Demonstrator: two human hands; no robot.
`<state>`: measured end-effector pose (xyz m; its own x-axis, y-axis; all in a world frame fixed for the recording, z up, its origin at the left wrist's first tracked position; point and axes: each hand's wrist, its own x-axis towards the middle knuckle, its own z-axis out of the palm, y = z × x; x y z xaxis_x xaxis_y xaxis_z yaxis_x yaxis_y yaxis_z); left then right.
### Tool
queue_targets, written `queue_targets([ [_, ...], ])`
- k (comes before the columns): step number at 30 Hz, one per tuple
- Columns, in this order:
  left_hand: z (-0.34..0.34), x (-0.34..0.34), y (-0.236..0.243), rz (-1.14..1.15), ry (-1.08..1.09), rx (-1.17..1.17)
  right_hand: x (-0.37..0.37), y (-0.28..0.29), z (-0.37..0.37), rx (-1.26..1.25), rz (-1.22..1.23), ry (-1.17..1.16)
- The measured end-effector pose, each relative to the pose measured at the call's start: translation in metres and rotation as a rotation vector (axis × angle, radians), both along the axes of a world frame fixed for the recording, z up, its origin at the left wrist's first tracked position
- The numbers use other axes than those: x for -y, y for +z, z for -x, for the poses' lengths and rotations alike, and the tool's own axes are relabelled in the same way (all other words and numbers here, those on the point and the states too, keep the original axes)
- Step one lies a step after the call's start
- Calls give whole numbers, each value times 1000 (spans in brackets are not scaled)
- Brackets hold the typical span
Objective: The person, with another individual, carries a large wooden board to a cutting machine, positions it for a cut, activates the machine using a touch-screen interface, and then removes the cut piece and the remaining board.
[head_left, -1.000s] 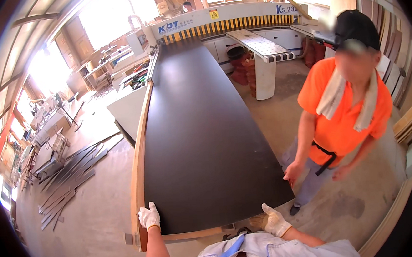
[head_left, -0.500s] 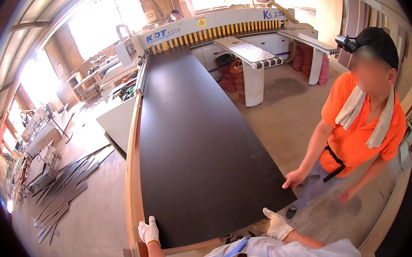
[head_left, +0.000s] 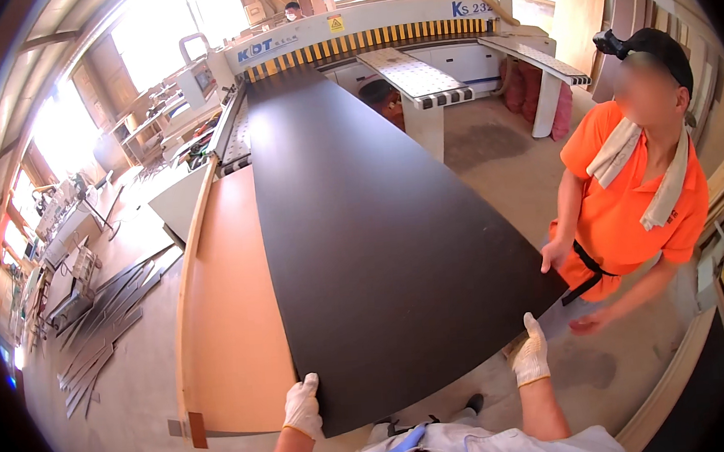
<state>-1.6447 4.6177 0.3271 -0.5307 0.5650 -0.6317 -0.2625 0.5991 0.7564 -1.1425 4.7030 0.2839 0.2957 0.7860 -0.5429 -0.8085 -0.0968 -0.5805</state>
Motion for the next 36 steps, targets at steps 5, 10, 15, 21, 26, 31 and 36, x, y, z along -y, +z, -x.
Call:
queue_targets([
  [5,-171,-44,21,60,-350,-77,17,26,-82,-27,-51,252],
  [10,-335,-102,39,104,-525,-87,56,72,-105,-72,-42,689],
  [15,-461,-177,92,-6,-879,-40,-20,100,-167,298,-127,129],
  [21,-464,-325,64,-359,-1227,696,-143,44,-346,324,-161,-218],
  [26,-324,-479,60,-420,-1067,379,-234,-62,-499,340,-128,-367],
  [31,-220,-644,-8,-327,-740,222,-384,-96,-499,260,55,-800],
  [36,-146,-781,-30,-192,-604,278,-634,-122,-355,390,74,-625],
])
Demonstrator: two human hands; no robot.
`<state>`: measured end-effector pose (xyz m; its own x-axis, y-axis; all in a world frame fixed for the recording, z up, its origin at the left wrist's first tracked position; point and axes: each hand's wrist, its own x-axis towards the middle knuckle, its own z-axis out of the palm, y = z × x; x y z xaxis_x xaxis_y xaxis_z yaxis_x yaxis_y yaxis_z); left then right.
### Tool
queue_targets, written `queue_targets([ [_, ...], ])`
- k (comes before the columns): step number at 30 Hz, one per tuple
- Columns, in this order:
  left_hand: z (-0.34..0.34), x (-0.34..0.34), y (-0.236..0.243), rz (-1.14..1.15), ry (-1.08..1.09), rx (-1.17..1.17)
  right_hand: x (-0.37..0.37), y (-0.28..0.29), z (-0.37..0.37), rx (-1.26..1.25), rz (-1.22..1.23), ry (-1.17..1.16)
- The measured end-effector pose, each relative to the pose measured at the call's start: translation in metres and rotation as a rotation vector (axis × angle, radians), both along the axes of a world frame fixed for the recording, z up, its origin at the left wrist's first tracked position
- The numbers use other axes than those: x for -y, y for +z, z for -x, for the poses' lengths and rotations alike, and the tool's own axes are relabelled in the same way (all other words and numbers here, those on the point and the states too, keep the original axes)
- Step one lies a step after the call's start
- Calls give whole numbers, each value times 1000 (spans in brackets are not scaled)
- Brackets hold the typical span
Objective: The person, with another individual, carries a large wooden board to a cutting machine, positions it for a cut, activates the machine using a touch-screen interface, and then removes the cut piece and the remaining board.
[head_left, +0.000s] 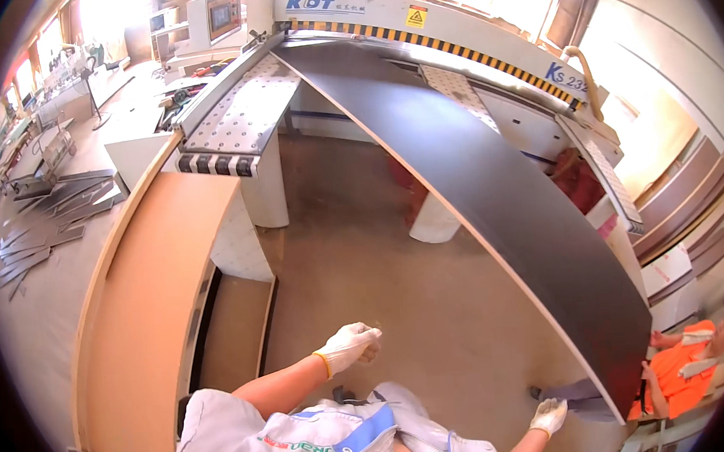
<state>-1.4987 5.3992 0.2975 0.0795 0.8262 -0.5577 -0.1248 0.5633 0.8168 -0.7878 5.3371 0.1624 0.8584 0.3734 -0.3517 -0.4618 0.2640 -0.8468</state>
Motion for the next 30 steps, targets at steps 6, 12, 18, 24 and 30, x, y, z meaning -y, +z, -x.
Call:
queue_targets([
  [6,115,-244,-19,-85,184,22,-286,22,111,728,318,311],
  [12,203,-503,1,-97,323,83,-618,118,313,1331,503,356],
  [18,304,-776,-22,-190,483,349,-827,125,421,1536,637,734],
  [24,432,-1016,-70,-121,814,89,-882,115,491,1573,753,751],
  [30,481,-1095,-127,-87,937,343,-896,96,590,1115,535,681],
])
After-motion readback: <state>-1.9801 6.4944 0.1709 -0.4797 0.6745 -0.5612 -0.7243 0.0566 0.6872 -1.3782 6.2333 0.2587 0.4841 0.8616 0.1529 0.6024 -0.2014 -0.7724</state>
